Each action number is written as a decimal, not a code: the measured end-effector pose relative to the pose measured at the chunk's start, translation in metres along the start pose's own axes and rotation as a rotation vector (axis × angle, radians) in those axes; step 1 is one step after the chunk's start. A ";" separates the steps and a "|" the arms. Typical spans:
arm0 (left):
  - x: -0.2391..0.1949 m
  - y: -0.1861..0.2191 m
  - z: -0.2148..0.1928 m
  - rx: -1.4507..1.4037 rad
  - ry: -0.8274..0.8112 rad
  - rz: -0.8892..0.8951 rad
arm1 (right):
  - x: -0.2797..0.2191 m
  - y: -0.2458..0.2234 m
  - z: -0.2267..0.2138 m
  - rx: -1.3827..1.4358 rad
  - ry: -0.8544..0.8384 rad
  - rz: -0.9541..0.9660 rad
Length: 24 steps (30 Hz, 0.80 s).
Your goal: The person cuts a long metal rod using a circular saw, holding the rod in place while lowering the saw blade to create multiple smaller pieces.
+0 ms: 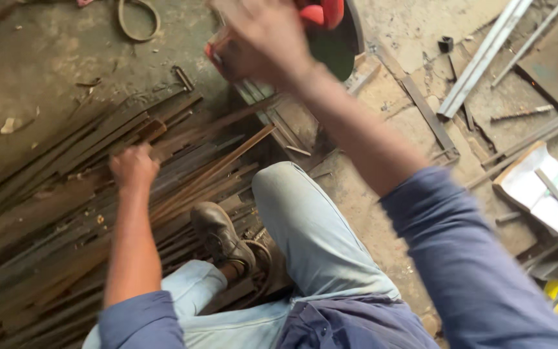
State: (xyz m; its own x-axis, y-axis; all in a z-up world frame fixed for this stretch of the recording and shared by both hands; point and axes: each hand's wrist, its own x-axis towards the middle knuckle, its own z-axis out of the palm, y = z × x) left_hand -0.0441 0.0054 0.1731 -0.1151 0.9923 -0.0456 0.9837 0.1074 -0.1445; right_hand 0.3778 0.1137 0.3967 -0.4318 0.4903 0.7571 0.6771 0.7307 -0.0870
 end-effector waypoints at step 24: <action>-0.056 0.177 -0.258 -1.066 0.543 0.560 | -0.123 -0.221 0.152 1.055 -0.247 0.685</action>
State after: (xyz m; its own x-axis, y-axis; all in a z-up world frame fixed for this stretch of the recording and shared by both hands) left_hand 0.1723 -0.0149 0.4050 0.1645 0.7891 0.5918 0.5341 -0.5756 0.6192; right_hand 0.1904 -0.0358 0.2247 -0.3595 0.9056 0.2249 0.0547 0.2611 -0.9638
